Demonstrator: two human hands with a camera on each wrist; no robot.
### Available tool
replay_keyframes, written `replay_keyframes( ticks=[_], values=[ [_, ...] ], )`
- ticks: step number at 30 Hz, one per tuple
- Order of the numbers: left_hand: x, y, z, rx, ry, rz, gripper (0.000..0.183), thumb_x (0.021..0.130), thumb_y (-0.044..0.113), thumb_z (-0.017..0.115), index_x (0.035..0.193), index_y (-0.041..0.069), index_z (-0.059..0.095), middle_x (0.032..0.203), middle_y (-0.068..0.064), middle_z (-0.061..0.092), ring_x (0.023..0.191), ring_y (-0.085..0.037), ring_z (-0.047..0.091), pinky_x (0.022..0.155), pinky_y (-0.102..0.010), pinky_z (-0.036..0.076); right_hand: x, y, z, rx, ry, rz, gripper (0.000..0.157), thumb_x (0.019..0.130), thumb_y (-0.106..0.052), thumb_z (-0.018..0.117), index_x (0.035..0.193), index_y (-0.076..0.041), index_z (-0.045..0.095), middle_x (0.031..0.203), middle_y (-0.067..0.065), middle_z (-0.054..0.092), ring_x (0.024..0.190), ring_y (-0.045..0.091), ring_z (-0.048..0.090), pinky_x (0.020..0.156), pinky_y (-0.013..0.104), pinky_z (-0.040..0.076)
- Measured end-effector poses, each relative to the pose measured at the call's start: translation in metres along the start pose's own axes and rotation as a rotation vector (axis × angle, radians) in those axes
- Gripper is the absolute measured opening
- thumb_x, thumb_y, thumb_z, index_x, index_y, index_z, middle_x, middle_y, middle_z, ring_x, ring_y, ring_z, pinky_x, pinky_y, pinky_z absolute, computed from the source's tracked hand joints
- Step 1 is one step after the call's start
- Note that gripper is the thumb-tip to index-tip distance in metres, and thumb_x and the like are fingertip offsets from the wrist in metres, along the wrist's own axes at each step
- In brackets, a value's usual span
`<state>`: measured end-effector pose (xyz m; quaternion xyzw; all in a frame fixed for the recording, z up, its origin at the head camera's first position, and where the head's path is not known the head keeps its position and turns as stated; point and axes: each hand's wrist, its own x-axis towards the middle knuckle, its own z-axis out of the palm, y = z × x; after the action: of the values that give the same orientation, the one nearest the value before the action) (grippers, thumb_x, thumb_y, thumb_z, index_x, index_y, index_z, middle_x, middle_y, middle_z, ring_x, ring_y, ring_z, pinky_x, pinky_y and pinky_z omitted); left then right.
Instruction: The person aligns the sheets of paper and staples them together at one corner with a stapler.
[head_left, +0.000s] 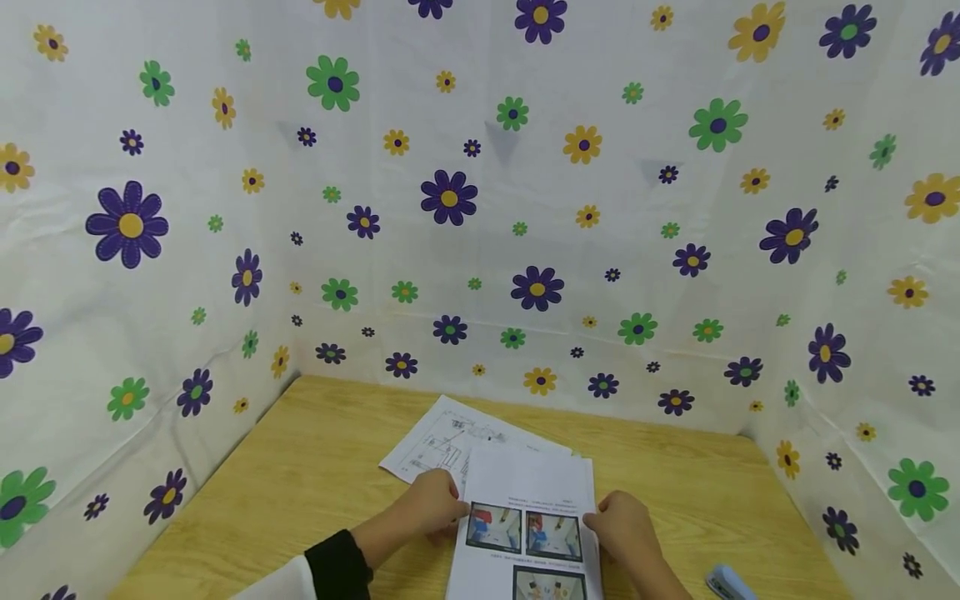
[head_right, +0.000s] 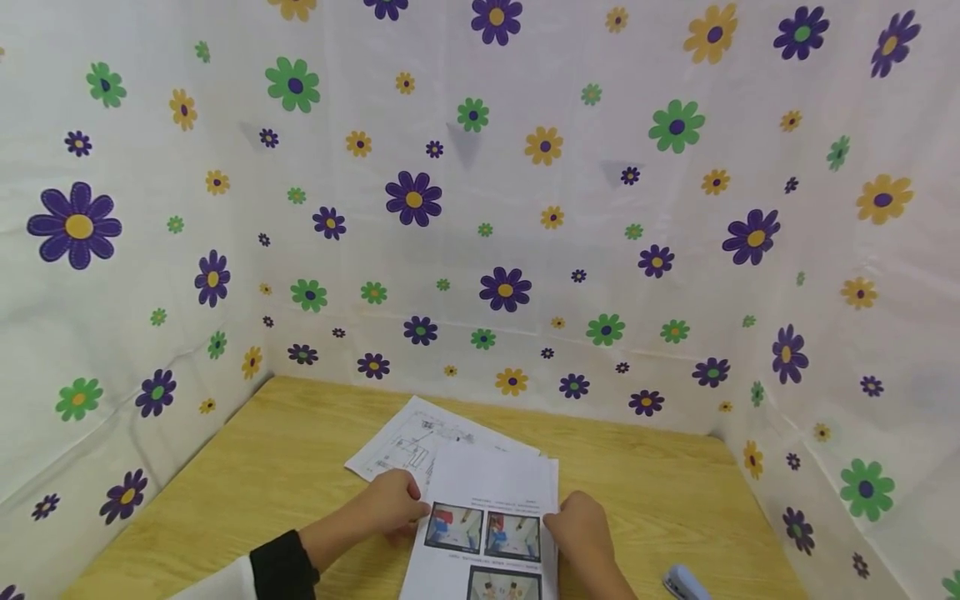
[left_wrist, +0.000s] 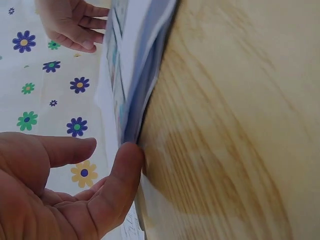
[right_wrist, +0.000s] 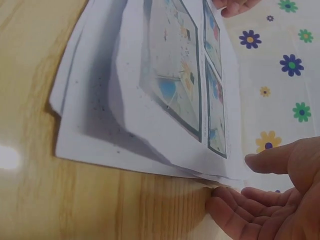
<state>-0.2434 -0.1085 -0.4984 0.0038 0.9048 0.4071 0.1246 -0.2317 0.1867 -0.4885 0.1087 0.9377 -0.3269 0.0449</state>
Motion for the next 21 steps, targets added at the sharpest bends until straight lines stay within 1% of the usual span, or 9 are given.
replay_keyframes(
  ticks=[4,8,12,15,18,21],
  values=[
    [0.002,0.004,-0.001,-0.045,-0.036,-0.033,0.024,0.088,0.015,0.079,0.092,0.000,0.060,0.080,-0.011,0.061,0.061,-0.019,0.066,0.052,-0.029,0.058,0.001,0.000,-0.002,0.071,-0.028,0.030,0.023,0.086,-0.014,0.075,0.093,0.003,0.061,0.080,0.011,0.060,0.067,0.020,0.061,0.051,0.028,0.053],
    [0.002,0.008,-0.001,-0.073,-0.060,-0.055,0.025,0.088,0.014,0.078,0.097,-0.002,0.061,0.083,-0.012,0.061,0.062,-0.021,0.067,0.052,-0.031,0.059,0.000,-0.001,-0.002,0.109,-0.028,0.027,0.023,0.086,-0.012,0.075,0.094,0.004,0.060,0.079,0.011,0.060,0.064,0.020,0.061,0.049,0.026,0.052],
    [0.000,0.012,-0.002,-0.083,-0.070,-0.059,0.025,0.089,0.013,0.077,0.099,-0.003,0.061,0.084,-0.013,0.062,0.063,-0.022,0.068,0.053,-0.031,0.059,0.002,-0.002,-0.002,0.119,-0.032,0.040,0.024,0.085,-0.010,0.074,0.095,0.006,0.060,0.079,0.012,0.060,0.065,0.021,0.062,0.050,0.027,0.053],
    [-0.002,0.014,-0.001,-0.104,-0.084,-0.053,0.025,0.089,0.013,0.077,0.099,-0.003,0.061,0.083,-0.013,0.063,0.063,-0.022,0.069,0.054,-0.033,0.060,0.004,-0.001,-0.003,0.119,-0.046,0.056,0.026,0.085,-0.009,0.074,0.098,0.009,0.060,0.081,0.014,0.061,0.069,0.023,0.063,0.053,0.029,0.055],
    [-0.004,0.016,0.002,-0.134,-0.108,-0.047,0.025,0.090,0.013,0.077,0.100,-0.003,0.061,0.084,-0.013,0.065,0.064,-0.023,0.070,0.055,-0.034,0.060,0.005,0.002,-0.006,0.115,-0.046,0.037,0.027,0.083,-0.006,0.074,0.100,0.012,0.061,0.085,0.017,0.062,0.073,0.025,0.064,0.055,0.031,0.057],
    [-0.007,0.019,0.004,-0.170,-0.137,-0.044,0.025,0.090,0.013,0.077,0.101,-0.002,0.062,0.086,-0.013,0.066,0.066,-0.023,0.071,0.056,-0.035,0.061,0.005,0.005,-0.008,0.106,-0.030,0.002,0.026,0.080,-0.002,0.073,0.097,0.013,0.062,0.086,0.019,0.063,0.073,0.026,0.064,0.055,0.033,0.057]
  ],
)
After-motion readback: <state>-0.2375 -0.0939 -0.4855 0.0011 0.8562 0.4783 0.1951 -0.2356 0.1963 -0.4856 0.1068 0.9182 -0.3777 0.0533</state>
